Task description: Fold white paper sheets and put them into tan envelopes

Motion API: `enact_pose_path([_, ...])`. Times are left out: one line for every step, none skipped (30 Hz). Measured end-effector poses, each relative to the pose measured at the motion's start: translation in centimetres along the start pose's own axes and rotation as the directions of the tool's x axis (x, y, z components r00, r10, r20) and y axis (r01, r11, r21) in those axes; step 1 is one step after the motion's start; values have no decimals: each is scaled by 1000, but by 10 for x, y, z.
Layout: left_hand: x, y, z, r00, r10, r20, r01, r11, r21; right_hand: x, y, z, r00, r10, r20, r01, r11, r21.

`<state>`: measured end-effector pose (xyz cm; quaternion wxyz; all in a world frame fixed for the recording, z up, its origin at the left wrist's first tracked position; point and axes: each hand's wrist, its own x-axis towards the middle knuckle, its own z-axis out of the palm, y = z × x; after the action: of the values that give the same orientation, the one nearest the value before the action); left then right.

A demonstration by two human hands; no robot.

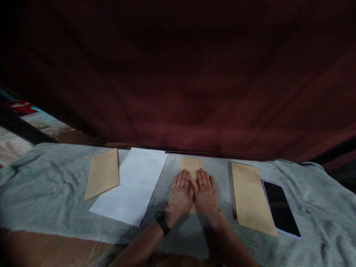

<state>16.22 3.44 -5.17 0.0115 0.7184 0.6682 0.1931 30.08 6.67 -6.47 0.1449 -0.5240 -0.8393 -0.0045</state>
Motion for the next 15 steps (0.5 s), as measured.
enact_pose_path([0,-1,-1,1000,-27,-4,27,1000,4,0,0,0,1000,14,-14,-14,1000,-4])
enact_pose_path([0,-2,-2,999,-51,-8,51,999,7,0,1,0,999,25,-31,-26,1000,-10])
enact_pose_path([0,-3,-3,998,-70,-10,70,998,10,-1,2,1,998,32,-49,-32,999,-16])
enact_pose_path([0,-4,-4,997,-80,-9,80,997,11,-1,3,1,997,34,-66,-35,999,-20])
enact_pose_path([-1,-4,-4,997,-82,-5,82,997,12,-1,4,1,996,35,-81,-37,999,-23])
enact_pose_path([-1,-5,-4,997,-78,-1,78,997,12,-1,6,1,995,35,-90,-38,999,-25])
enact_pose_path([-1,-5,-4,997,-73,2,73,997,12,-2,6,1,995,37,-94,-40,999,-26])
enact_pose_path([-1,-6,-4,997,-71,4,71,997,13,-3,7,1,995,43,-95,-45,999,-27])
enact_pose_path([-1,-6,-4,998,-68,4,68,998,13,-4,7,0,994,48,-94,-51,998,-27])
enact_pose_path([-1,-7,-3,998,-63,3,63,998,13,-6,6,0,994,51,-92,-54,998,-26])
enact_pose_path([-1,-8,-3,998,-56,4,56,998,12,-9,4,1,995,49,-92,-51,998,-21])
enact_pose_path([-1,-9,-2,999,-46,8,46,999,12,-12,2,1,995,43,-93,-44,999,-13])
enact_pose_path([-1,-10,-2,999,-34,16,34,999,12,-15,0,1,995,32,-94,-32,999,-2])
enact_pose_path([-1,-11,-2,999,-24,25,24,1000,14,-18,-3,2,996,13,-93,-12,1000,12])
enact_pose_path([-1,-12,-2,999,-17,35,16,1000,19,-21,-6,3,996,-8,-90,11,1000,26])
